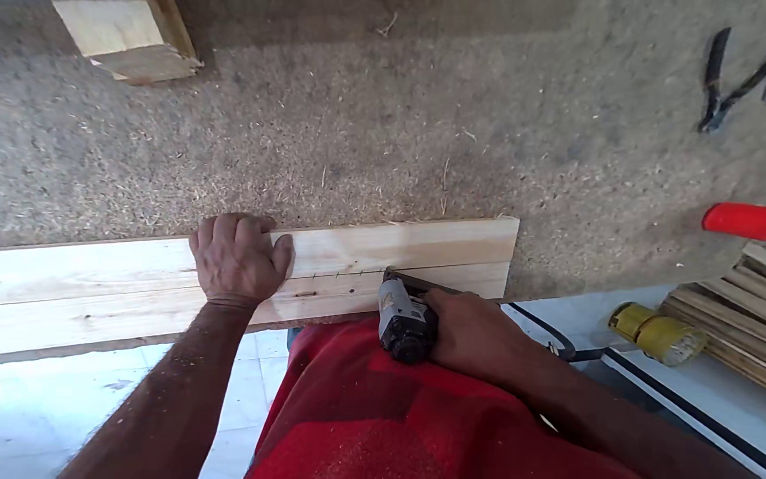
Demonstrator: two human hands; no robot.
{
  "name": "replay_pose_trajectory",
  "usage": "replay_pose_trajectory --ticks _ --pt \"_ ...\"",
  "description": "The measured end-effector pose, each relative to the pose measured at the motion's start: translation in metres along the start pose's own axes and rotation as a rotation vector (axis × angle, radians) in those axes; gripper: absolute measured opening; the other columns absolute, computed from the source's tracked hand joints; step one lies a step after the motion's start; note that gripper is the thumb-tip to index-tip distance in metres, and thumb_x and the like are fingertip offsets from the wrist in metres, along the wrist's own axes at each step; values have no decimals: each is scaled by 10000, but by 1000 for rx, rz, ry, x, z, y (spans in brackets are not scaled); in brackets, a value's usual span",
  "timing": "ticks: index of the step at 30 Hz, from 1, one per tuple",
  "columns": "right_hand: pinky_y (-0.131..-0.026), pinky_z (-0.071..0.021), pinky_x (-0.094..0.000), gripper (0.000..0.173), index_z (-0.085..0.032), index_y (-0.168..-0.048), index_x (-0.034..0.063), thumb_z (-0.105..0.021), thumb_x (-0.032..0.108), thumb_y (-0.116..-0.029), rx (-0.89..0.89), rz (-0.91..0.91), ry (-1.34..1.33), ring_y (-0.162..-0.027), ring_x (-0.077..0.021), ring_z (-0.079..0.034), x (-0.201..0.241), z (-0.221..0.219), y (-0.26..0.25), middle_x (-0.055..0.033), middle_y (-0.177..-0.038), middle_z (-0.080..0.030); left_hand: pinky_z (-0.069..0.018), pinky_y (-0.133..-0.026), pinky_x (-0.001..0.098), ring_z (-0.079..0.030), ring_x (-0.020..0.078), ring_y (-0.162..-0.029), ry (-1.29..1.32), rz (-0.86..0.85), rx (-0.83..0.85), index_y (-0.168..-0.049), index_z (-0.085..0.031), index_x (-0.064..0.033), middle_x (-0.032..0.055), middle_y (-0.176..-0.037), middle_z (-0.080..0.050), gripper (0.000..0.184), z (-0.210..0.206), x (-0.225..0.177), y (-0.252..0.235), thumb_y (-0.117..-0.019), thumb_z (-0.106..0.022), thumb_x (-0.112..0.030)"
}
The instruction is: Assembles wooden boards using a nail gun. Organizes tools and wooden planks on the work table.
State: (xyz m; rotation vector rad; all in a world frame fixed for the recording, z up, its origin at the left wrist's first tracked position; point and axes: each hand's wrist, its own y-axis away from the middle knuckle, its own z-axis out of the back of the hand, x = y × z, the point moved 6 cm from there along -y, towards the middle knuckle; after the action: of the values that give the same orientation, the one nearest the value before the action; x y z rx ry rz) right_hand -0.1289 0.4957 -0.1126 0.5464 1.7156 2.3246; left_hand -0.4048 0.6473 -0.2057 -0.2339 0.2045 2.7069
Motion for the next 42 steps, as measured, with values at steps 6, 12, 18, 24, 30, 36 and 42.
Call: replay_pose_trajectory --ticks 6,12,18,24,30,36,42 --pt "-625 -555 -446 444 -634 -1073 252 -697 591 -794 8 -11 4 -752 -172 -679 -31 4 4 31 -785 -654 -435 -912 603 -599 435 -1104 -7 22 24 -1051 -666 -88 204 -1111 -661 604 -3 2 1 -939 -390 -613" --pt "-637 -559 -474 466 -634 -1122 258 -722 569 -786 43 -40 -19 -772 -186 -682 -62 4 10 24 -814 -663 -424 -939 619 -588 447 -1138 -8 26 35 -1084 -670 -91 215 -1148 -655 617 -3 3 1 -936 -376 -613" --pt "-667 -575 -484 550 -622 -1224 271 -745 543 -763 38 -69 -41 -805 -189 -692 -92 -1 15 23 -862 -685 -419 -953 636 -578 468 -1160 5 52 47 -1103 -652 -70 241 -1170 -642 669 -4 4 2 -937 -356 -646" --pt "-629 -564 -456 500 -628 -1159 262 -766 533 -763 -18 -66 -30 -744 -165 -679 -120 3 24 40 -795 -666 -427 -964 652 -582 485 -1173 20 87 93 -1138 -626 -37 276 -1199 -631 736 -9 8 5 -932 -312 -671" --pt "-624 -564 -440 468 -633 -1128 262 -774 536 -776 -49 -74 -3 -727 -151 -672 -144 5 31 49 -781 -660 -434 -957 639 -599 439 -1151 0 95 93 -1165 -636 -86 223 -1183 -651 735 -22 23 10 -935 -296 -697" --pt "-639 -568 -440 466 -640 -1158 264 -762 550 -810 -43 -104 21 -749 -154 -676 -171 5 38 44 -810 -668 -448 -933 631 -609 436 -1121 2 100 94 -1138 -637 -66 229 -1153 -653 762 -20 20 9 -940 -271 -704" --pt "-626 -564 -440 457 -652 -1148 280 -781 531 -788 -124 -84 23 -727 -147 -673 -191 6 43 53 -792 -669 -440 -983 629 -602 439 -1161 2 95 120 -1162 -645 -50 243 -1193 -648 755 -18 18 8 -958 -280 -679"
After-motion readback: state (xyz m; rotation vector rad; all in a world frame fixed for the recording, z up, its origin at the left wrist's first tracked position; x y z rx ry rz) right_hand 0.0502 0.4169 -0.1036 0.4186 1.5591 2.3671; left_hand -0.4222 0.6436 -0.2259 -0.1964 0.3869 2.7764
